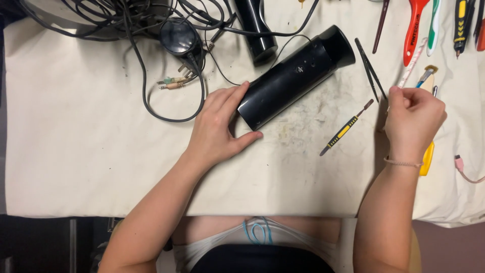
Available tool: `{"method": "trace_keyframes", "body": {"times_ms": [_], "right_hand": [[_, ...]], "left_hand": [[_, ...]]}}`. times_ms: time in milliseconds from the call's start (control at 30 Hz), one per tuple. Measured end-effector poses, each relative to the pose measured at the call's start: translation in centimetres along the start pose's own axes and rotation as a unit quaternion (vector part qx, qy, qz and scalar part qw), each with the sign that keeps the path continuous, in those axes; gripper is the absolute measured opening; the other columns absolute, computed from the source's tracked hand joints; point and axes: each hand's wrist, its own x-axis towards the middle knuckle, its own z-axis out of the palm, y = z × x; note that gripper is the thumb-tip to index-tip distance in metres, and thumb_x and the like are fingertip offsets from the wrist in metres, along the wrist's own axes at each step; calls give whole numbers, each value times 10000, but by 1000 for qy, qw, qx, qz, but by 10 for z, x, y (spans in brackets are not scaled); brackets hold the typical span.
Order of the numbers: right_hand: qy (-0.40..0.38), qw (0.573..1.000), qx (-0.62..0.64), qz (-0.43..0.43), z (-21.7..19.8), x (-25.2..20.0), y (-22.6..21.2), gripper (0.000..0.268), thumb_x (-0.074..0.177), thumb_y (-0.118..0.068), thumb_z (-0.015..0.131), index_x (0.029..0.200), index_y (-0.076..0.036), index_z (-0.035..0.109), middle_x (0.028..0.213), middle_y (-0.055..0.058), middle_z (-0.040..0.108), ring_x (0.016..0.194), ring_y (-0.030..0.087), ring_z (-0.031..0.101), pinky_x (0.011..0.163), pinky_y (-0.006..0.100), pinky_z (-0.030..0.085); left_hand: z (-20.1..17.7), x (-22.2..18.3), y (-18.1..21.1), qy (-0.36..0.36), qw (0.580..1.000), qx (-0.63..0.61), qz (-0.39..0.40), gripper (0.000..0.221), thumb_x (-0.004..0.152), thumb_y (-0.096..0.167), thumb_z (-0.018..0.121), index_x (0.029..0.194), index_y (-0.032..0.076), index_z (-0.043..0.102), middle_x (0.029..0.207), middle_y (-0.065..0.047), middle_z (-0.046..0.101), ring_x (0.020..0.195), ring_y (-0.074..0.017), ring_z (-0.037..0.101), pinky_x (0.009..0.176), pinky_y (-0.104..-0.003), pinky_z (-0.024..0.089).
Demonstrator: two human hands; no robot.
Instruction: The person cleans a black cylindrical speaker using a small brush and a paintbrush, scrubbing the front grille, side ports, and rear surface. The person rotates the speaker to access different areas and finishes by briefly using a hairdryer on the speaker.
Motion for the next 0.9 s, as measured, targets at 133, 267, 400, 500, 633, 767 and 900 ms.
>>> {"method": "trace_keyframes", "body": {"times_ms": [133,267,400,500,633,767,900], "right_hand": [[163,951,242,-100,-1,-10,-58,160,1158,35,675,1051,43,556,904,100,526,740,137,409,655,288,363],[120,890,409,-160,7,-22,-120,152,1120,-94,473,1090,53,498,916,198,530,740,322,671,554,335,565],[86,883,450,-101,36,-27,-116,344,1002,-164,402,1036,121,591,914,238,581,705,357,689,571,357,583],[55,903,419,-80,44,-24,-98,263,992,-129,434,935,71,595,714,145,528,522,211,556,485,248,425],[13,893,442,-82,48,-19,-90,221,969,-66,419,959,95,570,740,199,551,561,287,622,508,294,509],[-49,906,402,-125,47,-20,-91,188,1033,-36,439,1028,90,579,861,195,590,664,261,665,610,294,555],[-66,929,334,-144,43,-22,-102,179,1077,32,439,1037,98,601,891,190,619,703,232,701,628,264,564]], "left_hand": [[-2,2,6,9,1000,0,-6,742,898,501,766,1471,95,525,1382,-113,640,1238,-344,584,1089,-438,466],[-1,3,8,8,1000,-13,-14,735,900,430,783,1469,58,503,1379,-138,634,1251,-348,574,1095,-440,460],[-2,6,7,5,1000,-23,-18,729,911,397,748,1470,20,470,1386,-158,624,1282,-376,550,1122,-466,435],[0,6,4,9,1000,-14,-10,722,914,419,757,1469,42,488,1369,-148,643,1279,-373,560,1138,-471,436],[-1,7,5,6,1000,-20,-4,718,918,423,762,1460,36,494,1356,-148,649,1270,-366,575,1137,-470,437],[-1,8,5,3,1000,-31,1,718,925,435,762,1465,42,498,1338,-149,657,1247,-353,594,1119,-457,446],[0,7,5,8,1000,-25,16,713,922,435,777,1451,32,523,1357,-160,654,1231,-341,627,1105,-453,457]]}}
